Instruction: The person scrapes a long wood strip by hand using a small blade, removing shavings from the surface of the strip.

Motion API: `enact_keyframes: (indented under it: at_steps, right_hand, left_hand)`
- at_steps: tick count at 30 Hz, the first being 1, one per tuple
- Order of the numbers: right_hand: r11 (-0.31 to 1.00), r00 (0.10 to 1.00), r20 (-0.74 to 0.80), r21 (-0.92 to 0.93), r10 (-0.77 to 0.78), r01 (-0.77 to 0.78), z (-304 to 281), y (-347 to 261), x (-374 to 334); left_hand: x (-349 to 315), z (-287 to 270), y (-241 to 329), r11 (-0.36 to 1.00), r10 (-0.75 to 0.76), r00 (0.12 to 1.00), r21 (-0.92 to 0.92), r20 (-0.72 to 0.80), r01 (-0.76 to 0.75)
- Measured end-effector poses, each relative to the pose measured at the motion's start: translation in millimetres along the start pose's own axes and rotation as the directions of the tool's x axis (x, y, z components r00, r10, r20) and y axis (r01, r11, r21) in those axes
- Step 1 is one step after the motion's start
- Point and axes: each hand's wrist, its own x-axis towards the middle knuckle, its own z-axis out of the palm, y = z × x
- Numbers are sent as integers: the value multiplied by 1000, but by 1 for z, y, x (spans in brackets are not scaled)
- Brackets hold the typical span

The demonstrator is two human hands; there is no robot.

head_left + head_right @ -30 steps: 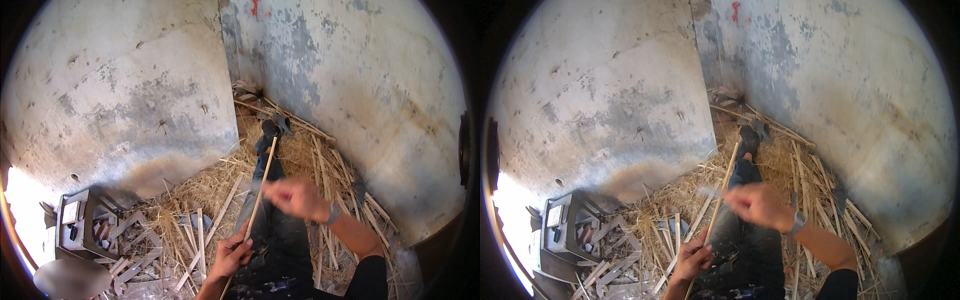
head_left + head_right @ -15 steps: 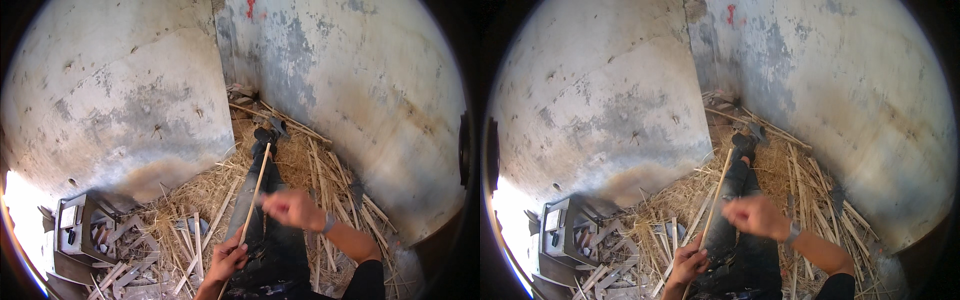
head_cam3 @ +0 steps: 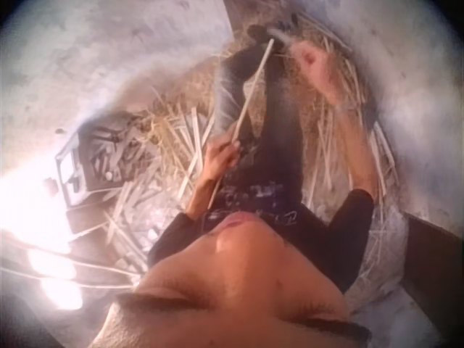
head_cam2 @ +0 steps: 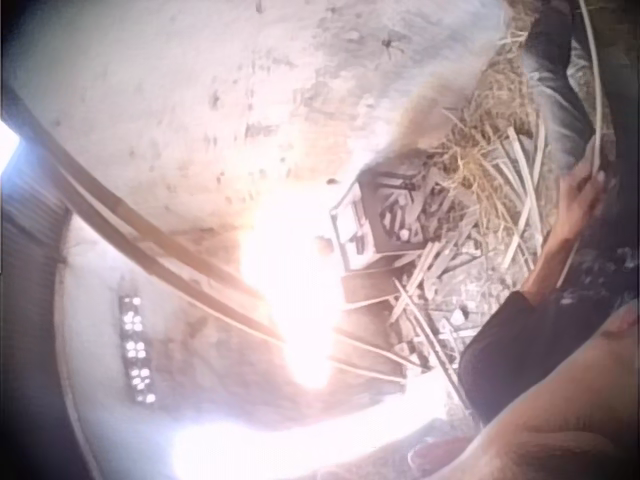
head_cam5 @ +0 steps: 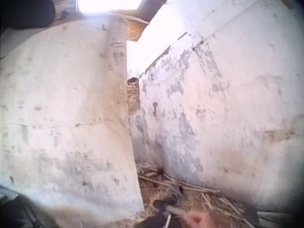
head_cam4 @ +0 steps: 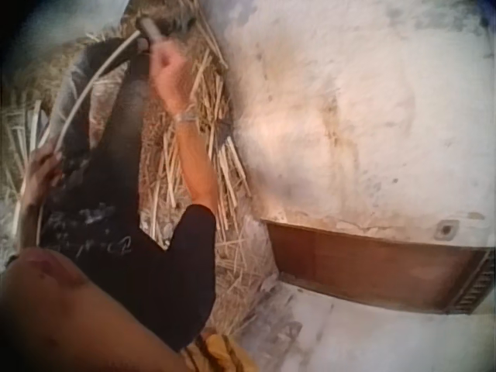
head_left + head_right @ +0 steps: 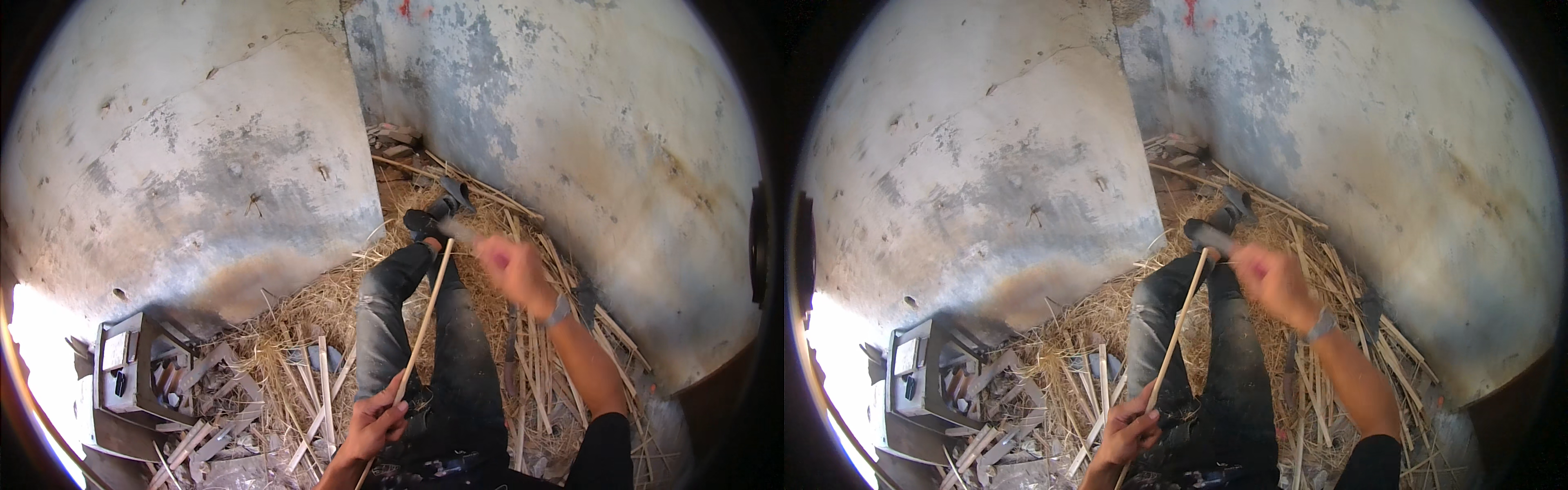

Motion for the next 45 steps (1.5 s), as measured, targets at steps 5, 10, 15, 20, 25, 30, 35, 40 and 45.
enact_keyframes:
  at_steps: [5, 10, 15, 20, 25, 30, 35, 40, 45]
  right_hand:
    - [958, 974, -151, 256, 168, -126, -37, 23, 3]
    - [921, 980, -83, 366, 179, -137, -37, -29, -28]
    - [980, 994, -86, 195, 68, -50, -27, -68, -19]
    - [999, 997, -75, 38, -17, 20, -15, -68, 3]
    - [995, 998, -40, 83, -51, 54, 8, -69, -1]
    - [974, 991, 107, 218, -77, 53, 38, -94, -32]
    - [928, 963, 175, 346, -206, 136, 60, -102, -71]
    - [988, 996, 58, 143, -61, 52, 39, -75, -12]
    - [992, 1000, -1, 124, -3, 3, 36, -65, 6]
  left_hand:
    - [-4, 1, 15, 996, 61, 998, -57, -9, -61]
    - [1, 1, 24, 994, 101, 993, -56, 58, -98]
    - [2, 9, 20, 999, 35, 998, 10, 59, -36]
    - [0, 13, 20, 995, 65, 992, 73, 112, -74]
    - [-1, 11, 21, 988, 79, 995, 127, 58, -86]
    - [4, 2, 23, 997, 57, 997, 45, 57, -59]
    - [12, -4, 20, 993, 104, 992, -54, 65, -101]
    - [6, 2, 22, 997, 51, 998, -65, 34, -49]
    - [7, 2, 20, 993, 45, 998, -110, 35, -41]
